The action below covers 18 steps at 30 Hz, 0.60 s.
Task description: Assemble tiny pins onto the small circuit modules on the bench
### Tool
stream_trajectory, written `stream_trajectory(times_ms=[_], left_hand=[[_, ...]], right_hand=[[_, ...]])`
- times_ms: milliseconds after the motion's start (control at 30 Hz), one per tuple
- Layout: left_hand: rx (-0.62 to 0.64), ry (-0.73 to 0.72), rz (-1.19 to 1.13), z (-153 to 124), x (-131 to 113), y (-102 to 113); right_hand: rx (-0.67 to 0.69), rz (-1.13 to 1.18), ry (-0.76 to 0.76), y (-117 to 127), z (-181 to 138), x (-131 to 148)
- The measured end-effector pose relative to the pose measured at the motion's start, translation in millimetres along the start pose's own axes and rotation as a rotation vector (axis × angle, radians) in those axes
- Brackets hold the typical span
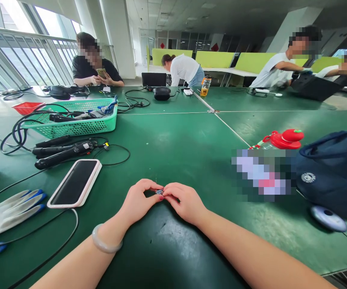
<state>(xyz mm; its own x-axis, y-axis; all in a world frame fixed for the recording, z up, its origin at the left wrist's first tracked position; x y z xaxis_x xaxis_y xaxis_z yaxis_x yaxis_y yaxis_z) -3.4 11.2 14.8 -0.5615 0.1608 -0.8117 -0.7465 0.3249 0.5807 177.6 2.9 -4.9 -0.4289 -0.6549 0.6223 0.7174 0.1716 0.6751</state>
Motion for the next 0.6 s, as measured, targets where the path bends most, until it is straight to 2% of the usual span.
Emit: stream_trajectory(times_ms=[333,600], left_hand=[[0.009,-0.029,-0.102,1.8,2.2,-1.4],[0.078,-0.072,-0.357,4.7,10.2,-6.6]], right_hand=[[-0.095,-0.019,0.086,3.1,-1.0,-0.8],[-0.139,-0.078,0.132,4.9,-2.9,2.7]])
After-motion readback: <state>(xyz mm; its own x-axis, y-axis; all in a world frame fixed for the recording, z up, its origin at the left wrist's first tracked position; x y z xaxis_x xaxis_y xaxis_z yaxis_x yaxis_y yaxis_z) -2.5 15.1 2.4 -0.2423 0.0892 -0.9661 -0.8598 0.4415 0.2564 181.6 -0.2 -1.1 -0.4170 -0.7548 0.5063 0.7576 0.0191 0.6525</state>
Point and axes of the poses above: each hand's wrist, its own z-axis towards the middle knuckle, its own y-axis out of the back of the hand, x = y × z, the point moved 1 cm from there along z, towards the middle knuckle, and after that the axes turned 11 degrees about x, right-handed, at the moved point
